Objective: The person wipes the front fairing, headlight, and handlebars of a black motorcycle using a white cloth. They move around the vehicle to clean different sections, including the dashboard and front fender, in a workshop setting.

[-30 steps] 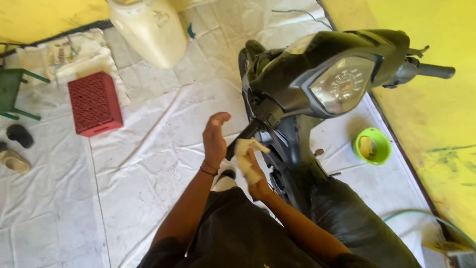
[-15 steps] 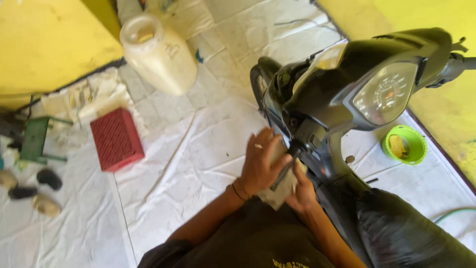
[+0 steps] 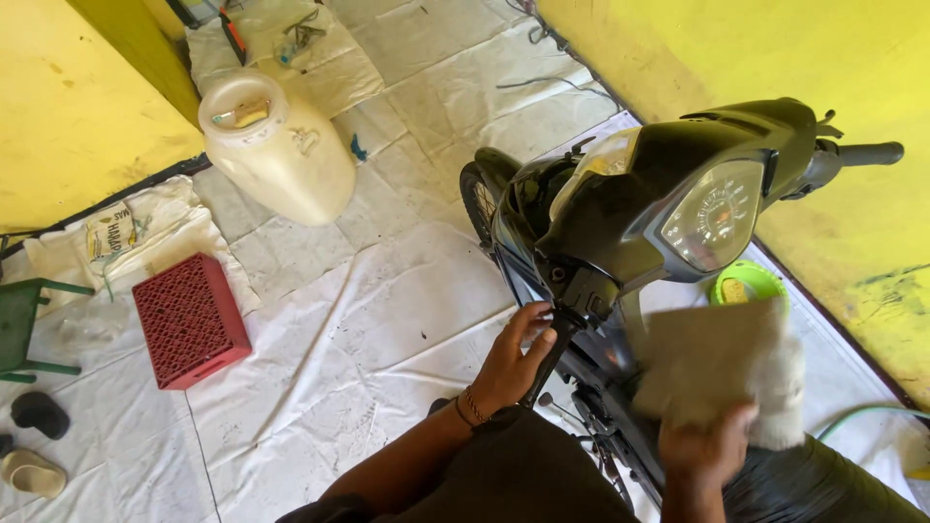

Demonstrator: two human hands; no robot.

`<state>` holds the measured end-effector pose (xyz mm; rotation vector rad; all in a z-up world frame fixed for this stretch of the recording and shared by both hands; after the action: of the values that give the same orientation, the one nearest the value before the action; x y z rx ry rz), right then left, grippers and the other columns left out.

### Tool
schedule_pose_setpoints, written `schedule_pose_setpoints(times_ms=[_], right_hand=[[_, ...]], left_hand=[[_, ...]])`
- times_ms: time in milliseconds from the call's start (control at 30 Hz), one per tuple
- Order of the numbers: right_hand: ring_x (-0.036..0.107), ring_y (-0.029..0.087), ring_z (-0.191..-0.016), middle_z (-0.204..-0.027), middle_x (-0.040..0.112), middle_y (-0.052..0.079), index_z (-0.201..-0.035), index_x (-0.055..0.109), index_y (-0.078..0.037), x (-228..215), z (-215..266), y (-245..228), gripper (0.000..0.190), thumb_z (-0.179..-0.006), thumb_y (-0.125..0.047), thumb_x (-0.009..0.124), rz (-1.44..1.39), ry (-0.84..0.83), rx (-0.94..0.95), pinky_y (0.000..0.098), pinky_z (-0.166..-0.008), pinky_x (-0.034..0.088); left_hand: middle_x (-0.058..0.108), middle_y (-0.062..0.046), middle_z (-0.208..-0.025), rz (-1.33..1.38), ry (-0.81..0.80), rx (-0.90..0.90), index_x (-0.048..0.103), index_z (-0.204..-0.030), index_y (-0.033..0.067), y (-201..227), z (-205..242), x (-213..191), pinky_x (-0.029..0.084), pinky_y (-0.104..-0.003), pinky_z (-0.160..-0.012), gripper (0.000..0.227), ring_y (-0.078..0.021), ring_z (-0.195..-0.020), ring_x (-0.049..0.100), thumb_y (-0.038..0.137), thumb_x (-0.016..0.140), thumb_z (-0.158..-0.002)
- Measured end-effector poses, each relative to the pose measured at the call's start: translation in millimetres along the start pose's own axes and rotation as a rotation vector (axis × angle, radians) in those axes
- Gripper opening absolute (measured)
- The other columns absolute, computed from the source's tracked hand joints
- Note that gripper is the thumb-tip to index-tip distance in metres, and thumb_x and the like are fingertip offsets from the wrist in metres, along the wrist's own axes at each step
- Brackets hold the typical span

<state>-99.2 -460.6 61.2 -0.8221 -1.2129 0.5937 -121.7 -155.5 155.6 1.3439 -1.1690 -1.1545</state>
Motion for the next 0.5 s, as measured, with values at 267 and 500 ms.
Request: schedule_pose_setpoints(times_ms=[267,500], right_hand=[[0.001,0.045,-0.156,-0.172,0.013,0.022,-0.164,0.019,-0.001,206.5,-41.0,-1.7,0.061,-0.112,-0.029,0.036,1.074,-0.599,-0.783,0.0557,-0.124,-0.007],[0.005,0.037,-0.163,-0.171,0.024,0.016,-0.15,0.045,0.0,150.6,11.3,7.5,0.048,-0.105,-0.014,0.043,0.88,-0.804,-0.455,0.0515,-0.129,0.009]], left_hand=[[0.045,-0.03,-0.147,0.211,0.094,-0.055,0.036,-0.153,0.0054,-25.4,0.6,3.2,0.039,-0.052,-0.113,0.058,-0.0417,-0.137,0.05,0.043,0.039,-0.11],[0.047,-0.032,-0.142,0.107,0.171,0.034,0.041,-0.147,-0.0017,-15.9,2.1,-1.3,0.035,-0.053,-0.115,0.058,-0.0468,-0.139,0.045,0.042,0.041,-0.109]])
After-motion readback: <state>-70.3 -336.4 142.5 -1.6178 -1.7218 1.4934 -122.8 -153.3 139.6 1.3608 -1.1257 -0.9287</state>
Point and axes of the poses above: each hand's wrist, its own z-axis away from the middle knuckle, its own x-axis out of the palm, y = z × x, the point moved 4 cm from there along -z, towards the middle knuckle
